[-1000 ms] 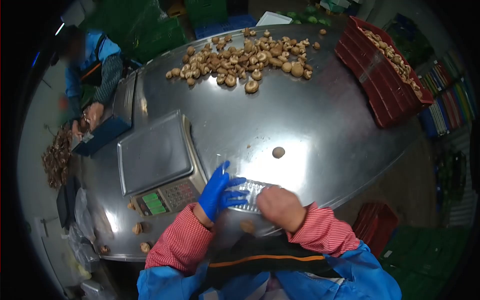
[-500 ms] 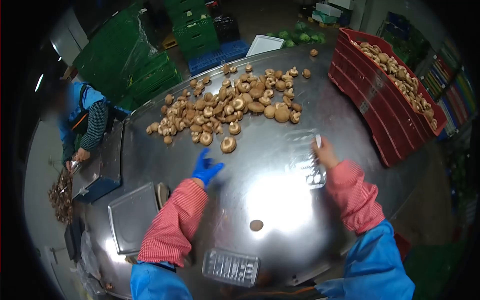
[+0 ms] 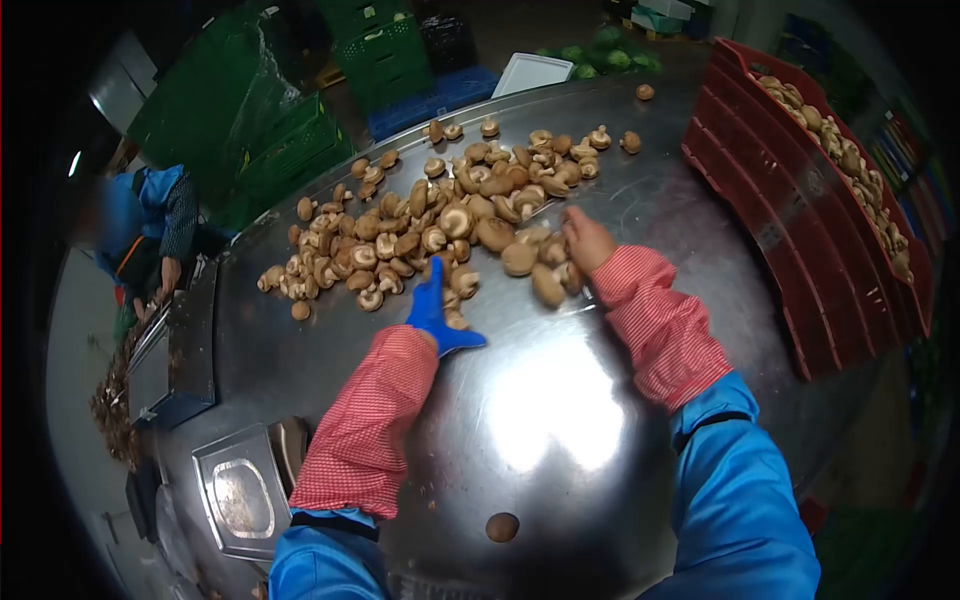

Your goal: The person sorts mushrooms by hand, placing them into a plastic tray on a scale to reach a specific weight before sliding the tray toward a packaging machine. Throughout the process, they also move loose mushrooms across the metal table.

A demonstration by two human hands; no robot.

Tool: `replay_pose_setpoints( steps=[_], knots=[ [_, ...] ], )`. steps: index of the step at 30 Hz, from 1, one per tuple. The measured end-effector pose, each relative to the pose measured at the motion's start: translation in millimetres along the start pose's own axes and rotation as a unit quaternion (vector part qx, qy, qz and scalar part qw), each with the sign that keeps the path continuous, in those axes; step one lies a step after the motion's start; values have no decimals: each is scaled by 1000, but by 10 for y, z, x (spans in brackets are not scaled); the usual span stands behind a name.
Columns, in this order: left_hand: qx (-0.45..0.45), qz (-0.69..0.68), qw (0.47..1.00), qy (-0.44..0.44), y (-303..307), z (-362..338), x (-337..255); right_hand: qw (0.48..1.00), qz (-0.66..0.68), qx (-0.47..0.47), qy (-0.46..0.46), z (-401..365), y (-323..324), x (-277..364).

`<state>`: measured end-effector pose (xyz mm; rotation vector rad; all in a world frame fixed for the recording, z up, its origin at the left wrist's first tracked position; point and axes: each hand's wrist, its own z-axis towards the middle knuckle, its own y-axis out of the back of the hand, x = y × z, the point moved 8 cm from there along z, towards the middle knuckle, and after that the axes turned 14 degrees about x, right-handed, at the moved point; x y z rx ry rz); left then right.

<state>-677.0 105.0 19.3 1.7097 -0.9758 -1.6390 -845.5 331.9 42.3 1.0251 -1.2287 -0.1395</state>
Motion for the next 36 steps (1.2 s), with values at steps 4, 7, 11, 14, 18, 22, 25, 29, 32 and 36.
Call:
replay_pose_setpoints(
  steps=[4, 7, 11, 14, 18, 22, 25, 29, 32, 36],
  knots=[
    [26, -107, 992, 63, -207, -42, -246, 993, 115, 18, 18, -176, -642, 230],
    [-32, -229, 972, 46, -317, -295, -273, 969, 248, 9, -2, -486, -804, 279],
    [-88, -311, 945, 51, -336, -800, -416, 892, 443, 74, -43, -900, -1090, 154],
    [-49, -259, 960, 97, -246, -1220, -752, 878, 470, 73, -57, -1335, -1179, 219],
    [-62, -285, 949, 120, -237, -1715, -904, 872, 482, 67, -59, -1873, -1271, 424],
    [-106, -588, 787, 152, -571, -2042, -635, 796, 597, -4, -96, -2330, -1451, 508],
    [-98, -551, 816, 147, -546, -2357, -641, 828, 552, -48, -85, -2559, -1411, 603],
    [-139, -553, 812, 121, -327, -2645, -583, 884, 454, -37, -108, -2845, -1355, 790],
    [-148, -484, 861, 37, 76, -2806, -1043, 869, 481, -29, -110, -3016, -1535, 1073],
    [-47, -132, 989, 49, 283, -2939, -1592, 815, 568, -45, -107, -3138, -1855, 1451]
  ],
)
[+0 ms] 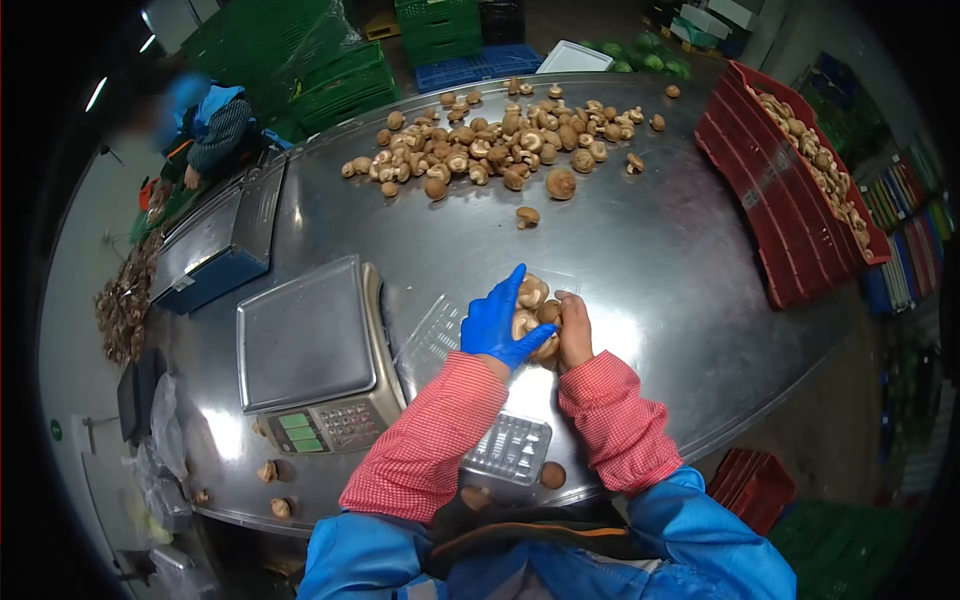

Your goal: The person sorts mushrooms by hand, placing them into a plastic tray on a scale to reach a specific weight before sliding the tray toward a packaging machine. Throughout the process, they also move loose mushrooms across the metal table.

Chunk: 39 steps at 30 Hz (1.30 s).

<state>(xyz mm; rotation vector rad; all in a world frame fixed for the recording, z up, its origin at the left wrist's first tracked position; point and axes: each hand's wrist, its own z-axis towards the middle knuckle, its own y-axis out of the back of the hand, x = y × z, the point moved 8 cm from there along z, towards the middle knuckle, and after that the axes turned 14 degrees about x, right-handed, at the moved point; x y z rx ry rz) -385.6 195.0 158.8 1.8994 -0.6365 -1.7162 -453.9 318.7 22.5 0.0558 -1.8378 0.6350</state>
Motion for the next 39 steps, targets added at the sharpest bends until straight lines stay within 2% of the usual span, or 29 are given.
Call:
replay_pose_setpoints(
  steps=[2, 4, 5, 6, 8, 9, 11, 13, 14, 17, 18, 21, 23, 24, 27, 29, 30, 31, 32, 34, 35, 37, 38, 39],
  knots=[
    [49, 75, 995, 44, 23, -91, -20, 999, -35, -14, 6, -91, -73, -118],
    [46, 154, 986, 46, 75, -226, 22, 995, -100, -18, 21, -236, -259, -33],
    [44, 194, 979, 49, 109, -291, 55, 997, -70, -17, 16, -270, -363, -37],
    [-13, 87, 996, 13, 213, -338, 164, 999, -40, -17, 11, -287, -460, -56],
    [-126, -125, 982, -62, 434, -424, 621, 1000, -16, -11, 13, -297, -686, -66],
    [-95, -222, 970, -21, 468, -394, 894, 1000, -23, -5, 21, -289, -821, -43],
    [-36, -408, 910, 57, 578, -330, 1325, 999, -28, 14, 23, -294, -1152, 14],
    [-26, -273, 960, 64, 944, -414, 1311, 999, -21, 37, 8, -318, -1543, 25],
    [-20, -203, 977, 70, 1102, -463, 1324, 997, -31, 54, 43, -295, -1732, 19],
    [-37, -283, 955, 82, 1436, -566, 1749, 992, -28, 115, 53, -221, -2248, -223],
    [-29, -269, 959, 78, 1570, -590, 1891, 989, -37, 140, 10, -224, -2405, -333],
    [33, -239, 959, 149, 1956, -685, 2058, 970, -54, 214, -105, -298, -2813, -505],
    [55, -164, 975, 139, 2154, -683, 2214, 949, -51, 261, -167, -414, -3014, -560],
    [68, -112, 981, 141, 2224, -701, 2244, 950, -67, 258, -163, -436, -3014, -547],
    [86, -17, 988, 129, 2341, -757, 2199, 915, -201, 334, -104, -493, -2894, -321],
    [73, 35, 989, 122, 2361, -790, 2230, 897, -322, 295, -61, -457, -2590, -150],
    [28, 42, 987, 151, 2366, -845, 2369, 886, -377, 270, 1, -415, -2381, -51],
    [-22, -31, 991, 129, 2429, -917, 2391, 868, -428, 243, 65, -389, -2160, 60],
    [-72, -103, 986, 106, 2509, -1012, 2423, 817, -527, 217, 88, -403, -1965, 197],
    [-181, -203, 962, 37, 2683, -1241, 2535, 679, -704, 161, 129, -431, -1543, 382],
    [-211, -242, 945, 65, 2738, -1414, 2590, 593, -781, 131, 146, -453, -1343, 414],
    [-272, -316, 900, 124, 2800, -1840, 2610, 540, -829, 137, 40, -485, -928, 355],
    [-267, -303, 900, 165, 2765, -2019, 2687, 509, -849, 140, -13, -500, -750, 313],
    [-261, -289, 897, 207, 2718, -2209, 2765, 537, -828, 159, -28, -508, -638, 278]
  ],
)
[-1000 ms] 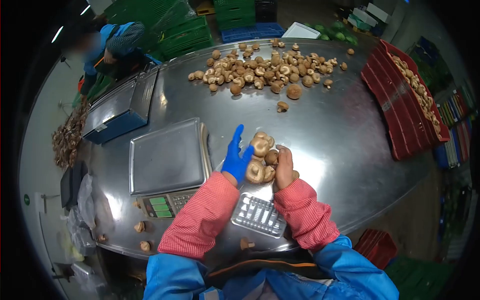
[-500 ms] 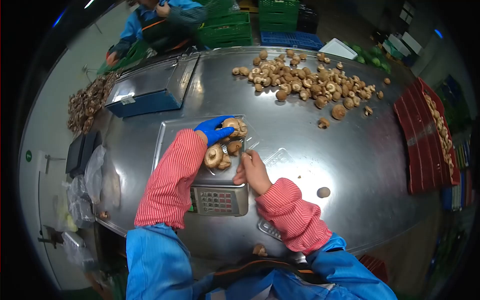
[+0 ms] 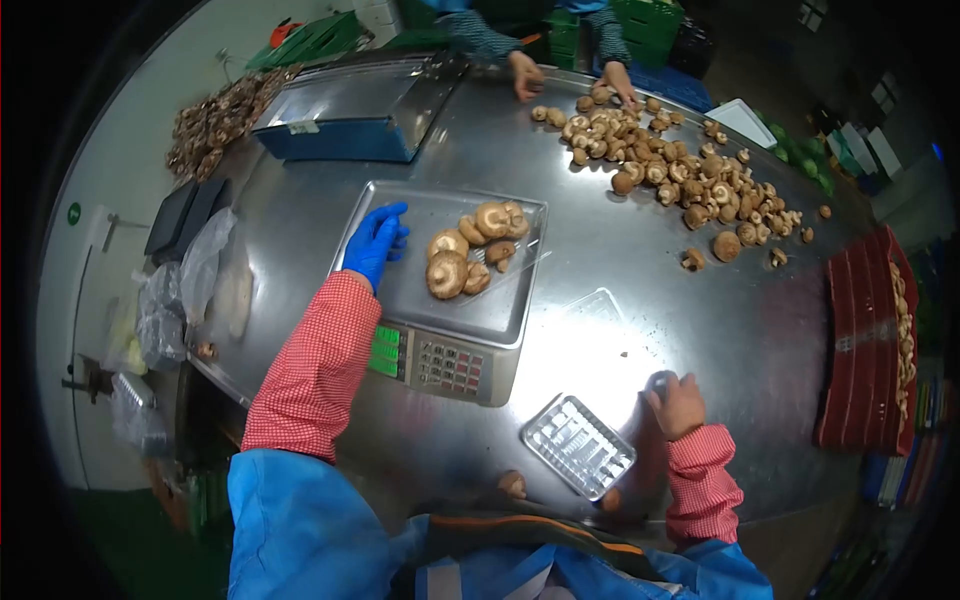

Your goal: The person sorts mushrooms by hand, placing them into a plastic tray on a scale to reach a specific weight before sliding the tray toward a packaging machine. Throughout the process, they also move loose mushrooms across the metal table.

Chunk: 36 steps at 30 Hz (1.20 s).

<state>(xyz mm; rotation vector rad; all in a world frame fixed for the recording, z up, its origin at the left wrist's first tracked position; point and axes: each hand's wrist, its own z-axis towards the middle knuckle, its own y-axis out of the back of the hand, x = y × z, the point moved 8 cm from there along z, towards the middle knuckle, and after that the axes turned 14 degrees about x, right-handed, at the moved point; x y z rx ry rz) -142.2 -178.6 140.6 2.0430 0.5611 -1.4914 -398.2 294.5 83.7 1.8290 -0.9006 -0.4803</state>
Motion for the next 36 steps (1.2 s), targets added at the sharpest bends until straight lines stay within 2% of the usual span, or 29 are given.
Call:
replay_pose_setpoints(
  steps=[1, 3, 5, 7, 8, 10, 12, 14, 16, 18, 21, 23, 25, 29, 32, 35, 36],
  knots=[
    [-11, 23, 999, 38, 75, -130, 147, 999, 35, 21, 12, -5, -95, -57],
    [13, 80, 995, 52, 57, -353, 359, 995, 93, 34, 21, -34, -196, -86],
    [44, 171, 983, 50, -24, -455, 474, 998, 56, 35, 22, 9, -229, -69],
    [55, 276, 953, 112, -219, -523, 416, 999, 30, 18, 37, 69, -126, 42],
    [60, 327, 933, 140, -311, -530, 390, 996, 59, -28, 61, 100, 26, 148],
    [64, 331, 930, 145, -458, -482, 394, 980, 113, -119, 108, 138, 364, 409],
    [64, 347, 922, 158, -511, -403, 442, 961, 165, -172, 142, 204, 684, 692],
    [58, 378, 907, 176, -543, -302, 491, 967, -1, -204, 153, 371, 806, 1014],
    [42, 368, 915, 162, -571, -288, 477, 948, 13, -250, 199, 535, 980, 1337],
    [42, 358, 920, 151, -588, -245, 501, 913, 152, -235, 296, 762, 1266, 1694],
    [37, 329, 934, 132, -594, -178, 545, 906, 213, -223, 291, 1191, 1524, 2115],
    [23, 292, 952, 90, -543, -40, 748, 916, 170, -216, 292, 1493, 1365, 2335],
    [30, 259, 959, 116, -511, 57, 828, 917, 153, -205, 306, 1528, 1279, 2518],
    [-25, 130, 980, 150, -399, 150, 893, 910, 155, -222, 315, 1385, 1166, 2546],
    [-28, 111, 980, 164, -389, 157, 889, 908, 176, -215, 314, 1158, 1190, 2460],
    [-51, -24, 986, 157, -437, 2, 717, 901, 209, -237, 299, 711, 1102, 2153],
    [-28, -61, 985, 159, -428, 19, 739, 927, 191, -181, 267, 651, 894, 2011]
  ],
)
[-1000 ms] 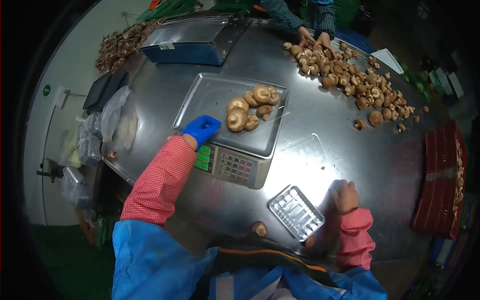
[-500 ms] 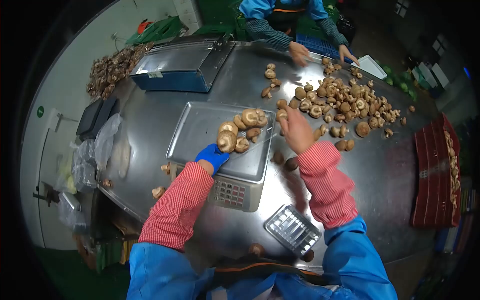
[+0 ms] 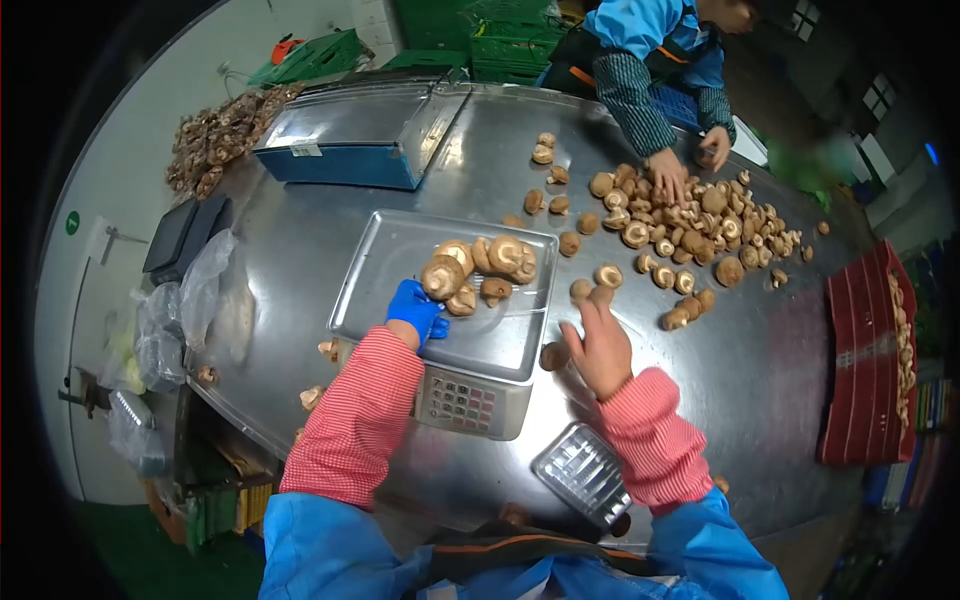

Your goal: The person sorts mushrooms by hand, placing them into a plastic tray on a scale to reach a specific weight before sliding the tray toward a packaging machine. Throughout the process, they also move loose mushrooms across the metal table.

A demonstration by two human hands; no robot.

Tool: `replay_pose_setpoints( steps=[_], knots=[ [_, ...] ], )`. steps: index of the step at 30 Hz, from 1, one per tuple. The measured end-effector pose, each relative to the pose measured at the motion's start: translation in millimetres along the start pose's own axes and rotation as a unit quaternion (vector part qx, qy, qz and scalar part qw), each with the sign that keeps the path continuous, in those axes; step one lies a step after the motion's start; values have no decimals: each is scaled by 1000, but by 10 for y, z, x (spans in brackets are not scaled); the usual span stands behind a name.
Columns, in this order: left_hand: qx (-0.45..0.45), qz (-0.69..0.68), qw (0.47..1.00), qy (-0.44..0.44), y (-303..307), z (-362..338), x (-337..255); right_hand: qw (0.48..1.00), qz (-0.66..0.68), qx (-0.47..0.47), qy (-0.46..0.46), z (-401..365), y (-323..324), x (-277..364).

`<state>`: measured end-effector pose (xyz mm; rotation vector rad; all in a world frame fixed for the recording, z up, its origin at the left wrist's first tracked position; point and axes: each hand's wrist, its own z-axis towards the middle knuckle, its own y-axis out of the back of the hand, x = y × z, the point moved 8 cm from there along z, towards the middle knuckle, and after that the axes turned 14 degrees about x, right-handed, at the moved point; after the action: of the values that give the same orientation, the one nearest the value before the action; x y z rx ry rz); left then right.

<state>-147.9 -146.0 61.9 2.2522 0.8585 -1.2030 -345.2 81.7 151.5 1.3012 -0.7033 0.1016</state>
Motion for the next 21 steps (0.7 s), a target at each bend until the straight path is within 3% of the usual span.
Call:
replay_pose_setpoints(
  steps=[2, 3, 6, 7, 12, 15, 16, 18, 21],
  knots=[
    [58, -69, 996, 15, 43, 84, 17, 994, -41, 79, -69, -410, -156, -289],
    [42, -105, 993, 27, 24, -24, -67, 987, -82, 99, -95, -582, -171, -381],
    [86, -93, 991, -30, 82, -71, -153, 965, -160, 158, -131, -951, -285, -535],
    [44, -163, 985, -31, 133, -119, -152, 959, -178, 176, -132, -1026, -334, -561],
    [34, -217, 970, -101, 425, -25, -515, 973, -110, 132, -156, -1253, -265, -792],
    [-12, -203, 971, -128, 792, 347, -831, 960, -33, 36, -277, -1375, -163, -1145],
    [-27, -214, 966, -142, 962, 507, -928, 966, -46, -5, -254, -1397, -120, -1193],
    [-52, -233, 956, -169, 1252, 799, -1149, 924, 96, 41, -369, -1354, -68, -1195],
    [-58, -229, 952, -196, 1669, 1308, -1393, 933, 72, -32, -351, -1332, -205, -1394]
  ],
)
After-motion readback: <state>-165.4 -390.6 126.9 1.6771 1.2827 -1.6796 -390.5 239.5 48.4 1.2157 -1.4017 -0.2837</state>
